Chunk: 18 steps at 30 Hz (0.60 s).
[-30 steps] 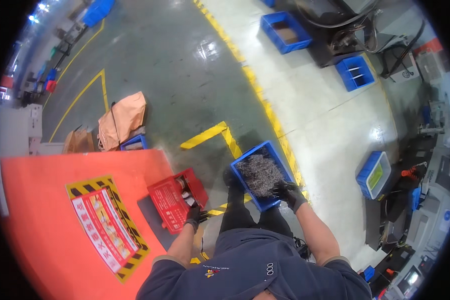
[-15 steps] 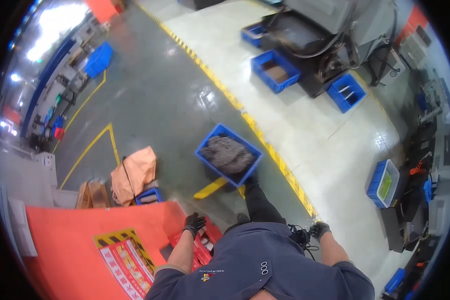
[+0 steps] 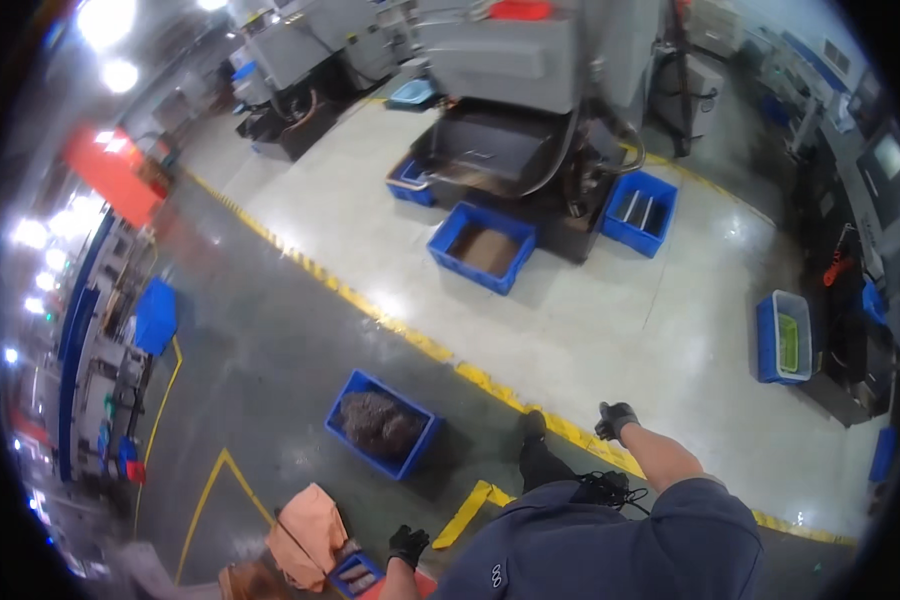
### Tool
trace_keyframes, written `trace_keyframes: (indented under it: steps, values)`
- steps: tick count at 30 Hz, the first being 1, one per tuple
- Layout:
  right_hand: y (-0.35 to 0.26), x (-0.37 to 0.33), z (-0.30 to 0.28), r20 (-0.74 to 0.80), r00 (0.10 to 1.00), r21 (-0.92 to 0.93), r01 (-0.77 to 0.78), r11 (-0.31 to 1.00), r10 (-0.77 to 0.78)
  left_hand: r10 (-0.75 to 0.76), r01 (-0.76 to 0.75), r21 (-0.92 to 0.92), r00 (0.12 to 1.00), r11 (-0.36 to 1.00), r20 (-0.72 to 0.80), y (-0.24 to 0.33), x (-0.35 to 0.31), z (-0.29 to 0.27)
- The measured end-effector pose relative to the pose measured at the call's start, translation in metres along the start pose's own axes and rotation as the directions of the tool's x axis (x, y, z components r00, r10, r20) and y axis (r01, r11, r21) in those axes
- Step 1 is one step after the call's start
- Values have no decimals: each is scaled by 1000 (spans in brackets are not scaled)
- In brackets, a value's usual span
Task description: The person organizes blue plastic bins containing metal scraps by hand, moving them within a factory production area.
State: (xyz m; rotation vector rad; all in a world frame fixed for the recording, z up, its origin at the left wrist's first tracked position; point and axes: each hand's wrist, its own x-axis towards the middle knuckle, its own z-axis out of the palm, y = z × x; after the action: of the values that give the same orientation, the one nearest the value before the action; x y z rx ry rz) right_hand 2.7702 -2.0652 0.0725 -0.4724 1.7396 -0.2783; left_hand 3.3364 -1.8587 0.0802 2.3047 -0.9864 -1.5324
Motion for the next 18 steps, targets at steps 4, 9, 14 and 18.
trace_keyframes:
  steps: [4, 9, 14, 18]
  values:
    - [-78, 25, -8, 22, 999, -73, 44, 996, -43, -94, 195, -861, 981, 469, 171, 36, 46, 12]
    - [-129, 77, -10, 4, 999, 5, -44, 999, 44, -290, 298, -860, 939, 414, 186, 63, 69, 2]
    - [-96, 152, -4, -28, 885, -453, 403, 795, -464, -332, 348, -908, 906, 235, 262, 36, 129, -55]
    - [-91, 156, 23, 12, 936, -258, 342, 904, -351, -390, 295, -902, 907, 316, 160, 58, 172, -109]
